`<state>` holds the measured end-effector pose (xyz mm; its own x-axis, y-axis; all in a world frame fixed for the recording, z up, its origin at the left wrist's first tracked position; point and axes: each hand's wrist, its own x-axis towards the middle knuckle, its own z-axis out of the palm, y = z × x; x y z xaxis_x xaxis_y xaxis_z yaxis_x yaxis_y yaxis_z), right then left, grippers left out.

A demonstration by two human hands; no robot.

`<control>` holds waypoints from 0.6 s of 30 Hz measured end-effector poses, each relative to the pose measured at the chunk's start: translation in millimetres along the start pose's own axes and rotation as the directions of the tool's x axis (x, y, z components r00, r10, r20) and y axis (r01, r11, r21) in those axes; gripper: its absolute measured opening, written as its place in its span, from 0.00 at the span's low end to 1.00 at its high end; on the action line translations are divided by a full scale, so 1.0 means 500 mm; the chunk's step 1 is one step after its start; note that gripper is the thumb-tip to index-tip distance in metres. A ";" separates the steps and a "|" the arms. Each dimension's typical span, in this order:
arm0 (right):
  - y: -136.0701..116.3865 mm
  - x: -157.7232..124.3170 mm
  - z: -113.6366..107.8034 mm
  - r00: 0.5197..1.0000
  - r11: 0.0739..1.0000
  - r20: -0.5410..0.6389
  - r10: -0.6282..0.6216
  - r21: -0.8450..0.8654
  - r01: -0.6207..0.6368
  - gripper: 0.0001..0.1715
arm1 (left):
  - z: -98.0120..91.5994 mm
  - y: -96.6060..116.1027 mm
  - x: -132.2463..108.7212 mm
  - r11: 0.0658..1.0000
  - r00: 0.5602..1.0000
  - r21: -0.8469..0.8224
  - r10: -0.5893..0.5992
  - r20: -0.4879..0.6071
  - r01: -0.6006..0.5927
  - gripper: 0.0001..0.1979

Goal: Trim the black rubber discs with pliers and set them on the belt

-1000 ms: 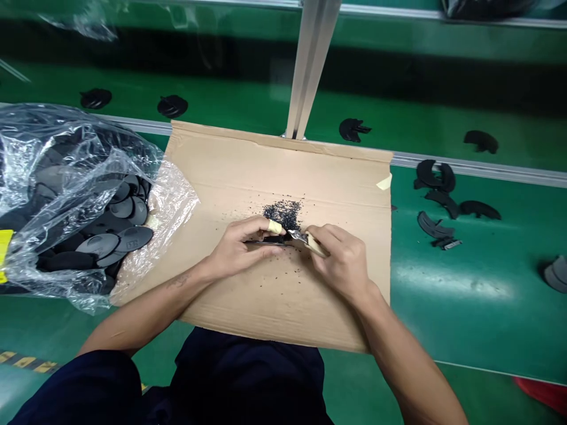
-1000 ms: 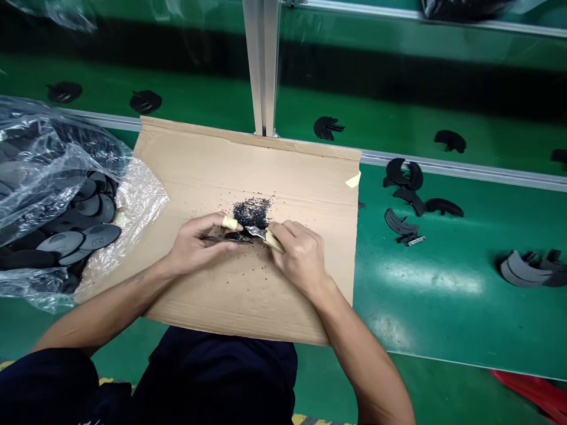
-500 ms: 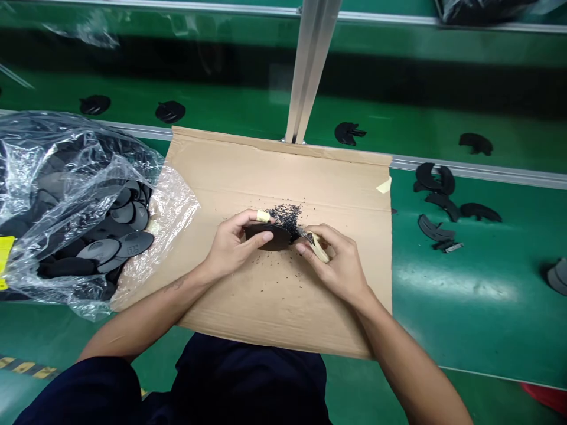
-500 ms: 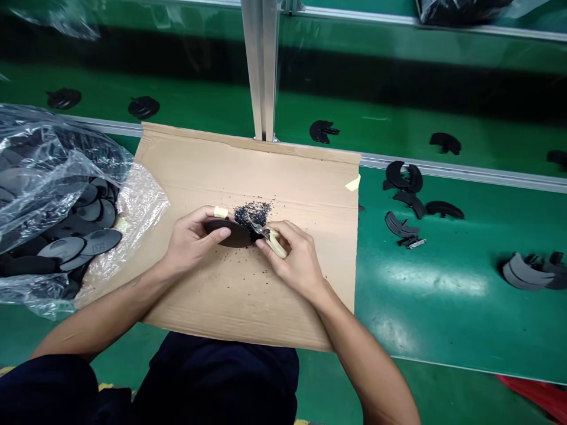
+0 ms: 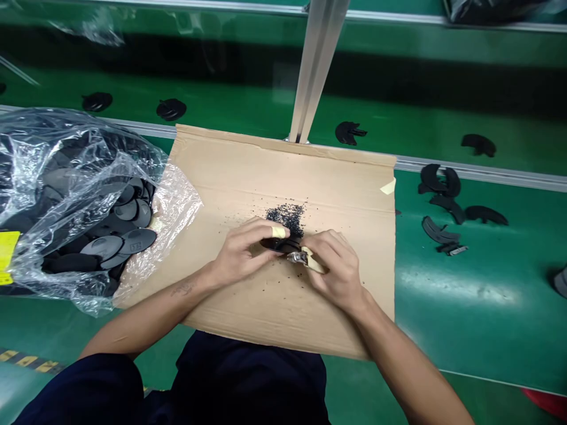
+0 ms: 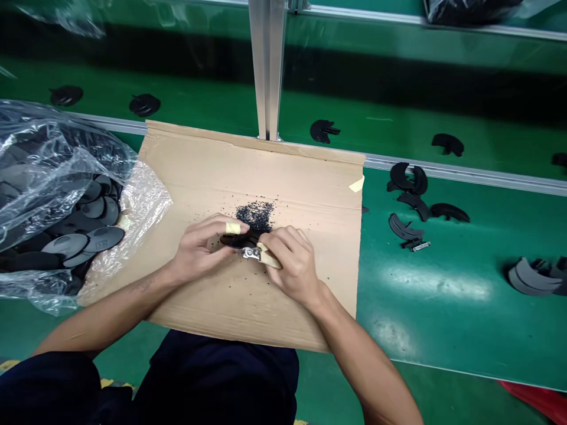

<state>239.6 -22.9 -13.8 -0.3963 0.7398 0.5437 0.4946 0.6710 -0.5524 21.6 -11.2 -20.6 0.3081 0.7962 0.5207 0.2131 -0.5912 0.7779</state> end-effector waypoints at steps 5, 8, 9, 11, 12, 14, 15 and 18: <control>0.004 0.001 -0.002 0.999 0.999 -0.034 -0.006 -0.047 0.004 0.09 | -0.003 -0.005 0.001 0.997 0.998 0.051 0.057 -0.026 -0.055 0.06; 0.007 0.004 -0.006 0.998 1.000 -0.054 0.032 0.003 -0.031 0.09 | -0.006 -0.002 0.002 0.999 0.998 0.012 0.035 -0.044 -0.034 0.03; 0.007 0.004 -0.007 0.998 1.000 -0.056 0.018 0.006 -0.018 0.09 | -0.007 -0.002 0.002 0.999 0.998 0.018 0.040 -0.044 -0.039 0.04; 0.004 0.002 -0.007 0.997 0.999 -0.053 -0.049 -0.007 0.049 0.09 | -0.007 -0.004 0.001 0.995 0.997 0.073 0.069 -0.029 -0.067 0.07; 0.001 0.001 -0.007 0.995 0.996 -0.046 -0.086 -0.002 0.086 0.10 | -0.007 -0.007 0.000 0.990 0.996 0.111 0.084 -0.010 -0.082 0.09; -0.005 -0.001 -0.006 0.993 0.990 -0.036 -0.110 0.081 0.112 0.10 | -0.007 -0.012 -0.002 0.983 0.995 0.158 0.091 0.036 -0.096 0.13; -0.007 -0.001 -0.007 0.996 0.985 -0.038 -0.085 0.147 0.090 0.10 | -0.007 -0.015 -0.003 0.984 0.995 0.155 0.080 0.054 -0.087 0.14; -0.004 0.004 -0.014 0.996 0.968 -0.063 0.062 0.246 -0.044 0.12 | -0.008 -0.018 -0.002 0.998 0.998 0.058 0.036 0.042 -0.038 0.14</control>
<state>243.0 -23.3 -7.3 -0.3154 0.7751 0.5475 0.3063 0.6292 -0.7143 15.8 -6.2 -26.5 0.3538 0.7686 0.5330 0.2547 -0.6275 0.7358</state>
